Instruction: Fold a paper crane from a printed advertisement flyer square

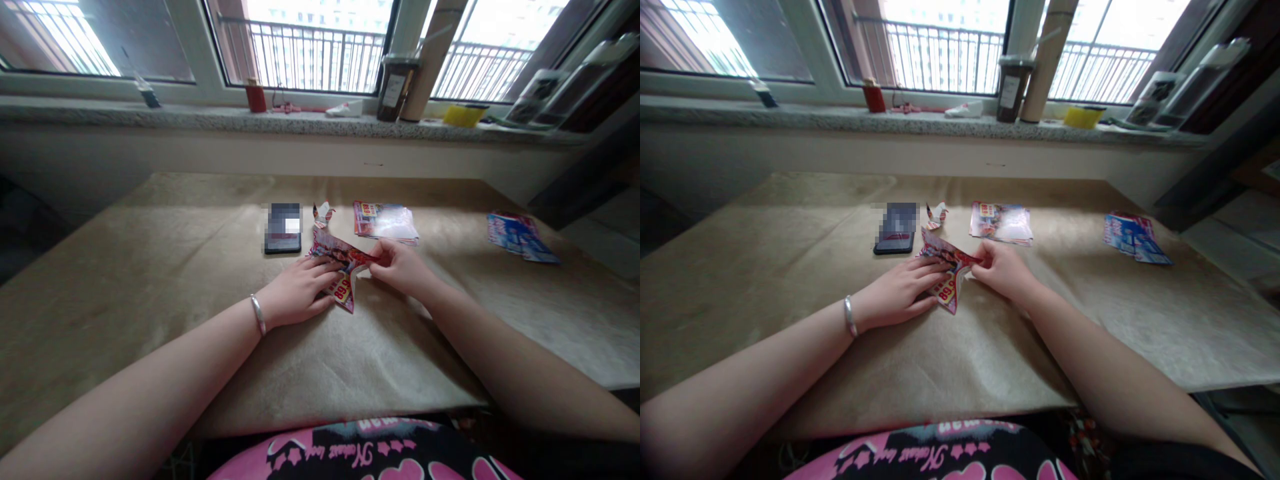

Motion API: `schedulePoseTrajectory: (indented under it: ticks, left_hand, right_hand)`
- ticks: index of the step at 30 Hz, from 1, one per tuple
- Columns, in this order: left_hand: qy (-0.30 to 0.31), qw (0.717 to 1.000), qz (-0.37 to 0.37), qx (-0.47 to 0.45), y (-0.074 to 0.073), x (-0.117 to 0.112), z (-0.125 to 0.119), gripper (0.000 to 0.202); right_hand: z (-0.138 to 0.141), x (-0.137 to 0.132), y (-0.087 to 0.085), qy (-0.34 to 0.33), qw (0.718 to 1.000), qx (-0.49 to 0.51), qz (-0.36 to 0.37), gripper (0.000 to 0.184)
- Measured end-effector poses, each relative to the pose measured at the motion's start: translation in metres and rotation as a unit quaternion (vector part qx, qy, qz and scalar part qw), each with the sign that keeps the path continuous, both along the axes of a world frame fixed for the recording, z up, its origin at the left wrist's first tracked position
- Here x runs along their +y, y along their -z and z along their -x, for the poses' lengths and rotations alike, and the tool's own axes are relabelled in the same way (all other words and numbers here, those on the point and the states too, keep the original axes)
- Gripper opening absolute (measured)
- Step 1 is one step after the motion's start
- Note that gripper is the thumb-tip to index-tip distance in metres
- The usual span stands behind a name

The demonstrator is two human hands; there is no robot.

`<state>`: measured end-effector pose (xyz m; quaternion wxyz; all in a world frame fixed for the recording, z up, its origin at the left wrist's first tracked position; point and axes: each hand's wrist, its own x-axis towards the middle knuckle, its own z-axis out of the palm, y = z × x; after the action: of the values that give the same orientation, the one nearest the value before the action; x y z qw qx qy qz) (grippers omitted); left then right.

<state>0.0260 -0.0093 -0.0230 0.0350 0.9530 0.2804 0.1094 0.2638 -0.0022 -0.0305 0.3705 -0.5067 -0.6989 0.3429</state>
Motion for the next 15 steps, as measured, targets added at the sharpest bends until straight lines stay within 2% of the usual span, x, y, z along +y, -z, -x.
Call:
schedulePoseTrajectory:
  ticks: [8, 15]
  left_hand:
    - [-0.018, 1.0, -0.014, 0.021, 0.0049, 0.0008, 0.0005, 0.046]
    - [-0.012, 1.0, -0.027, 0.005, -0.0006, -0.0005, -0.0001, 0.042]
  right_hand:
    - [0.0011, 0.0006, 0.0037, -0.009, 1.0, 0.0, -0.002, 0.009]
    - [0.0048, -0.0016, -0.002, -0.002, 1.0, -0.006, -0.008, 0.016]
